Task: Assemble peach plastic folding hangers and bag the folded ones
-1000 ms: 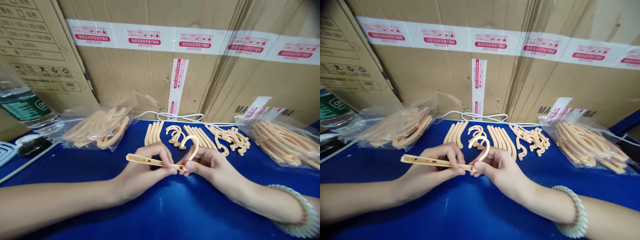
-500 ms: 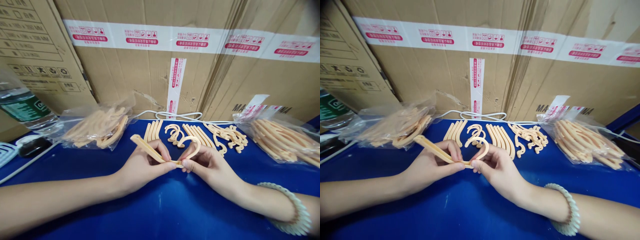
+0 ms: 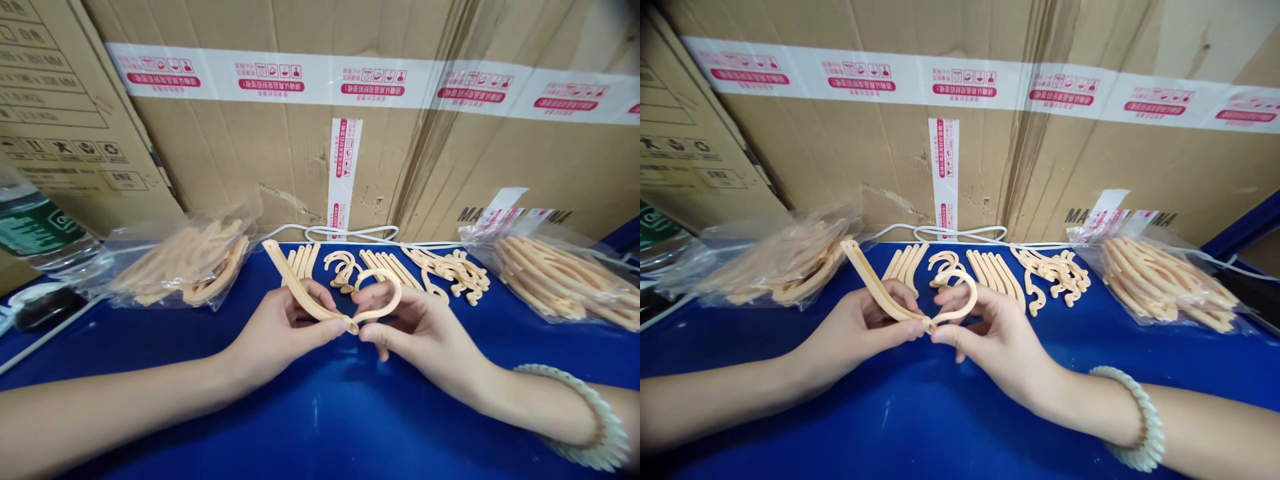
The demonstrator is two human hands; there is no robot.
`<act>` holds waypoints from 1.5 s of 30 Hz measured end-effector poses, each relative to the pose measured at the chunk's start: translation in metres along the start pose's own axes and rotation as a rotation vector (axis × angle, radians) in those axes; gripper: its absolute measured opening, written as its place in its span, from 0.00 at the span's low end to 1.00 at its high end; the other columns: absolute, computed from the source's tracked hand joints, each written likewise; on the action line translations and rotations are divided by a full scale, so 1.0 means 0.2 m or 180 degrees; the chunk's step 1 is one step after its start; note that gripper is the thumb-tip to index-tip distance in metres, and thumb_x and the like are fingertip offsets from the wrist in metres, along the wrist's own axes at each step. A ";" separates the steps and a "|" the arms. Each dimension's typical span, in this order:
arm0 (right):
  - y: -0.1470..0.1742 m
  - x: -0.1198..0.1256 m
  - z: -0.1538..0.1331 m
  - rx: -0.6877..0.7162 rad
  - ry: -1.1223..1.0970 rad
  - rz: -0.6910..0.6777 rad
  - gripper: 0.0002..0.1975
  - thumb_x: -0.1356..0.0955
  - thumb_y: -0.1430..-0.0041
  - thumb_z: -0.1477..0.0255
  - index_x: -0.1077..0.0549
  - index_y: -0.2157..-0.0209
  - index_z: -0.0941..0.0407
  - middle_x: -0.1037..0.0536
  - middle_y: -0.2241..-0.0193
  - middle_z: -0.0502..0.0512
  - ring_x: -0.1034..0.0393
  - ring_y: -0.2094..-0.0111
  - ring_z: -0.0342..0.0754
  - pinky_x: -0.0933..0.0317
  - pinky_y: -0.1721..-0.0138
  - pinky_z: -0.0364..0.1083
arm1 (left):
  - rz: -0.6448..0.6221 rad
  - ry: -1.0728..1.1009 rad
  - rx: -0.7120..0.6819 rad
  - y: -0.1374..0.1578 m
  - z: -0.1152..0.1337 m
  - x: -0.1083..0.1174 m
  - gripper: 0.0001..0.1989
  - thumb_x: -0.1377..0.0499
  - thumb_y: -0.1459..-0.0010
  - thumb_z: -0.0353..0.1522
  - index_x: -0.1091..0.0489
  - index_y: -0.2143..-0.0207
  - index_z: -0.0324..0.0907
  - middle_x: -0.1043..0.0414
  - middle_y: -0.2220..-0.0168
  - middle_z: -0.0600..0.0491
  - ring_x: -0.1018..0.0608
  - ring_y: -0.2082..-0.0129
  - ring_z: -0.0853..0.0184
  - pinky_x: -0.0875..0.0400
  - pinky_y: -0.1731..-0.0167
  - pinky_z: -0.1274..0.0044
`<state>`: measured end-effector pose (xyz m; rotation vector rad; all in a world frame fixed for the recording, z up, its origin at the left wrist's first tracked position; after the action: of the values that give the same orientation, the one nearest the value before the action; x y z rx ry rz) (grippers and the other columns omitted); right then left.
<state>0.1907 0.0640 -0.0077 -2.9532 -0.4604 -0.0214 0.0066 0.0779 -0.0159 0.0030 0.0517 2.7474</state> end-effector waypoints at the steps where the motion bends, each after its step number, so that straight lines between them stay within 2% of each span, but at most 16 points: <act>1: -0.01 0.03 -0.02 0.0121 0.0236 0.0087 0.14 0.24 0.47 0.63 0.24 0.62 0.55 0.24 0.67 0.53 0.28 0.73 0.44 0.33 0.77 0.40 | 0.0067 0.0093 -0.0017 0.00 0.00 0.01 0.11 0.30 0.49 0.31 0.30 0.69 0.40 0.23 0.72 0.58 0.22 0.70 0.72 0.29 0.66 0.81; 4: -0.06 0.12 -0.10 0.0609 0.1181 0.0333 0.10 0.31 0.36 0.63 0.24 0.58 0.53 0.21 0.65 0.54 0.27 0.67 0.47 0.33 0.70 0.43 | 0.0255 0.0454 0.0069 -0.01 0.00 0.03 0.10 0.29 0.50 0.32 0.25 0.65 0.40 0.21 0.73 0.57 0.21 0.71 0.73 0.28 0.66 0.82; 6: -0.09 0.17 -0.14 0.0974 0.1962 0.0205 0.08 0.34 0.34 0.66 0.24 0.59 0.53 0.20 0.64 0.54 0.26 0.65 0.49 0.34 0.64 0.46 | 0.0381 0.0630 0.0206 -0.01 -0.01 0.04 0.13 0.28 0.52 0.32 0.22 0.63 0.41 0.20 0.72 0.56 0.20 0.71 0.73 0.27 0.65 0.82; 10: -0.13 0.20 -0.15 0.1294 0.3279 -0.0733 0.05 0.31 0.39 0.70 0.22 0.62 0.54 0.22 0.64 0.58 0.29 0.61 0.54 0.35 0.59 0.52 | 0.0443 0.0779 0.0332 0.00 -0.01 0.05 0.14 0.26 0.55 0.33 0.19 0.63 0.42 0.18 0.67 0.54 0.19 0.68 0.72 0.25 0.63 0.83; 12: -0.13 0.20 -0.12 0.1283 0.3584 -0.1147 0.06 0.29 0.42 0.72 0.22 0.62 0.54 0.23 0.63 0.59 0.30 0.60 0.55 0.35 0.58 0.53 | 0.0442 0.0856 0.0373 0.00 -0.01 0.04 0.14 0.26 0.56 0.33 0.19 0.64 0.42 0.18 0.64 0.54 0.19 0.67 0.72 0.24 0.63 0.83; 14: -0.13 0.20 -0.11 0.1317 0.3649 -0.1330 0.04 0.30 0.41 0.75 0.21 0.65 0.54 0.24 0.64 0.58 0.31 0.60 0.54 0.35 0.59 0.52 | 0.0462 0.0956 0.0412 -0.01 0.00 0.04 0.13 0.26 0.57 0.33 0.18 0.66 0.42 0.18 0.62 0.53 0.18 0.67 0.72 0.24 0.63 0.83; 18: -0.13 0.20 -0.13 0.1531 0.3302 -0.1083 0.08 0.33 0.36 0.74 0.22 0.67 0.54 0.24 0.65 0.57 0.29 0.63 0.51 0.35 0.61 0.49 | 0.0493 0.1134 0.0451 -0.02 0.00 0.04 0.12 0.25 0.60 0.30 0.19 0.70 0.40 0.19 0.66 0.54 0.19 0.69 0.71 0.23 0.63 0.81; 22: -0.12 0.21 -0.19 0.1376 0.2574 -0.0001 0.07 0.33 0.35 0.66 0.24 0.65 0.52 0.23 0.65 0.56 0.28 0.65 0.50 0.35 0.66 0.47 | 0.0503 0.1228 0.0493 -0.02 0.00 0.04 0.13 0.24 0.61 0.29 0.21 0.71 0.39 0.20 0.70 0.55 0.19 0.70 0.70 0.24 0.63 0.80; 25: -0.08 0.22 -0.21 0.0983 0.1843 0.0588 0.10 0.33 0.35 0.60 0.25 0.64 0.51 0.27 0.77 0.50 0.34 0.79 0.44 0.42 0.80 0.44 | 0.0412 0.1196 0.0490 -0.02 0.00 0.04 0.13 0.25 0.59 0.28 0.23 0.70 0.39 0.21 0.70 0.55 0.19 0.70 0.71 0.25 0.63 0.80; 27: -0.05 0.19 -0.21 0.0732 0.1359 0.0619 0.11 0.33 0.35 0.58 0.27 0.62 0.51 0.33 0.84 0.45 0.39 0.86 0.42 0.46 0.85 0.42 | 0.0337 0.1098 0.0467 -0.02 0.00 0.04 0.12 0.26 0.58 0.29 0.23 0.69 0.38 0.21 0.71 0.55 0.20 0.69 0.71 0.27 0.63 0.80; 29: -0.03 0.16 -0.21 0.0540 0.0960 0.0517 0.11 0.34 0.34 0.58 0.30 0.62 0.50 0.33 0.86 0.43 0.36 0.87 0.42 0.45 0.85 0.42 | 0.0278 0.0982 0.0419 -0.02 0.00 0.04 0.12 0.26 0.57 0.29 0.23 0.69 0.39 0.22 0.72 0.56 0.20 0.68 0.71 0.28 0.62 0.80; 31: -0.02 0.14 -0.19 0.0338 0.0642 0.0439 0.12 0.33 0.35 0.57 0.31 0.61 0.51 0.26 0.81 0.47 0.28 0.84 0.45 0.42 0.84 0.41 | 0.0248 0.0890 0.0355 -0.02 0.01 0.04 0.12 0.26 0.57 0.29 0.24 0.70 0.40 0.22 0.73 0.57 0.21 0.68 0.72 0.29 0.62 0.80; 34: -0.02 0.12 -0.15 -0.0004 0.0219 0.0455 0.15 0.31 0.39 0.55 0.29 0.59 0.52 0.19 0.68 0.56 0.22 0.74 0.50 0.36 0.80 0.42 | 0.0247 0.0813 0.0270 -0.02 0.01 0.04 0.11 0.26 0.58 0.29 0.24 0.71 0.41 0.21 0.72 0.57 0.21 0.68 0.71 0.30 0.62 0.78; 37: -0.02 0.12 -0.09 -0.0290 -0.0037 0.0489 0.15 0.29 0.41 0.56 0.26 0.62 0.54 0.20 0.62 0.59 0.24 0.69 0.48 0.35 0.77 0.41 | 0.0224 0.0782 0.0215 -0.02 0.01 0.04 0.10 0.27 0.57 0.29 0.24 0.72 0.41 0.21 0.72 0.57 0.21 0.69 0.70 0.31 0.62 0.77; 42: -0.02 0.10 0.02 -0.0709 -0.0837 0.0569 0.17 0.24 0.47 0.62 0.30 0.61 0.53 0.23 0.66 0.54 0.30 0.70 0.44 0.38 0.77 0.39 | 0.0093 0.0717 0.0187 -0.03 0.00 0.04 0.10 0.28 0.55 0.29 0.25 0.71 0.40 0.22 0.72 0.56 0.22 0.68 0.70 0.32 0.62 0.77; 45: -0.03 0.07 0.04 -0.0901 -0.1166 0.0349 0.16 0.23 0.48 0.65 0.29 0.62 0.54 0.26 0.69 0.52 0.33 0.70 0.43 0.37 0.76 0.38 | 0.0052 0.0639 0.0197 -0.03 -0.01 0.04 0.11 0.28 0.54 0.30 0.25 0.69 0.40 0.22 0.71 0.57 0.22 0.67 0.70 0.32 0.61 0.77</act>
<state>0.2032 0.0747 -0.0150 -3.2646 -0.3628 0.5154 0.0007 0.0867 -0.0173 -0.2563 0.1925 2.7518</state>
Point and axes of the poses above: each hand's wrist, its own y-axis away from the middle knuckle, its own x-axis out of the back of the hand, z = x × y, the point moved 3 cm from there along -y, towards the middle knuckle
